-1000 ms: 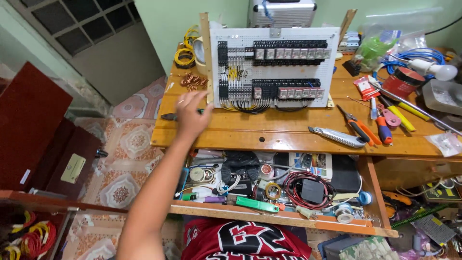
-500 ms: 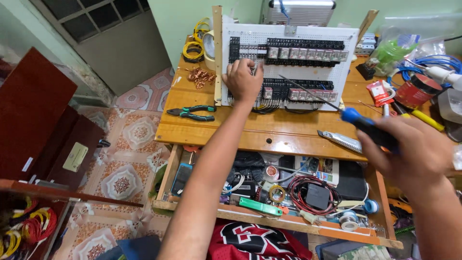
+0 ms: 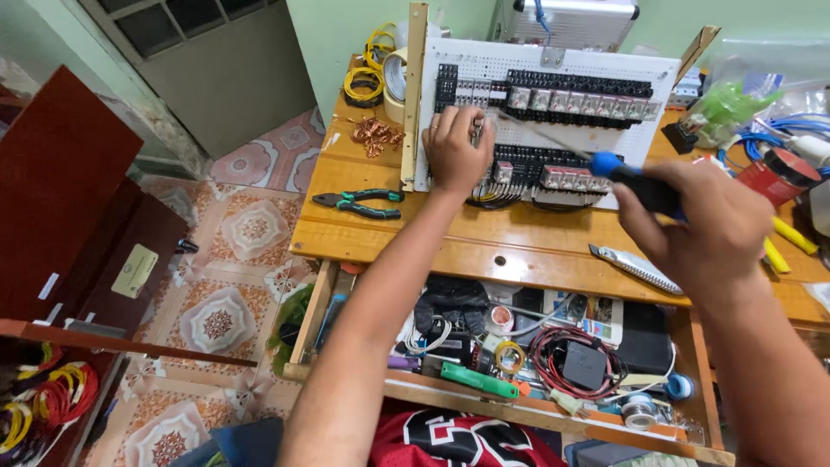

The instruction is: Wiring and assembling an electrical control panel using wire strippers, pliers, and a screwdriver.

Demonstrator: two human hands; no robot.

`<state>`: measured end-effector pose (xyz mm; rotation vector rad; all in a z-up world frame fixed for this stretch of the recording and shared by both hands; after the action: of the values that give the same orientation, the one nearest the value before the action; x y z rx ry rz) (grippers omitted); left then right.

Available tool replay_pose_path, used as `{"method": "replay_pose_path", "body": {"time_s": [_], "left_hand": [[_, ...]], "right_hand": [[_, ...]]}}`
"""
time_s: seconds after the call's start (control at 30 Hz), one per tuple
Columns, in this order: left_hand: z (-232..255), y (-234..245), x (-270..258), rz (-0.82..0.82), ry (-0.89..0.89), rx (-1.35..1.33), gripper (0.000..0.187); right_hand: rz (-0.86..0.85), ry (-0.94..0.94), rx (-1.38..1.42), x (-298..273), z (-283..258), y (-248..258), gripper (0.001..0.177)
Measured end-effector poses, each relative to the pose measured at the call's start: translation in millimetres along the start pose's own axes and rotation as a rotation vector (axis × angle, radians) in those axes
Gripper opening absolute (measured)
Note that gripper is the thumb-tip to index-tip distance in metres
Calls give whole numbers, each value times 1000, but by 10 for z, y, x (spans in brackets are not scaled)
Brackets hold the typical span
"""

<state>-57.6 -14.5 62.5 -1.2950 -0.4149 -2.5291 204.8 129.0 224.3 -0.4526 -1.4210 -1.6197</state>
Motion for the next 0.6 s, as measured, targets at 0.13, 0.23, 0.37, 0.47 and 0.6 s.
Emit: {"method": "replay_pose_path", "body": {"time_s": [0.13,0.23,0.37,0.47,0.6], "left_hand": [[201,174,387,-163,-266,153,40],[196,-80,571,-446,-437,352,56],[95,-384,637,-638,-544,564,24],[90,-532,683,-652,-612,619,19],[126,-558,655,-657,-560,670,18]], "right_hand": [[-12,-250,-18,-775,259,145,30],[53,-407,31,-1368,463,97,31],[121,-774,336,-1860,644,-253,21],[164,-947,507,-2124,780,-512,20],[165,-1014,634,-2274,854,-688,22]]}}
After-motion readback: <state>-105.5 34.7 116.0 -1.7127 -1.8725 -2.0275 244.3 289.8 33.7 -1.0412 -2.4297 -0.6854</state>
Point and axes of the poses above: each hand's wrist, its own x-axis towards the middle knuckle, its own y-axis out of the back of the hand, z = x × y, the point moved 8 cm from there along x, towards the middle knuckle, and after that the axes turned 11 degrees about -x, right-handed, at the moved point
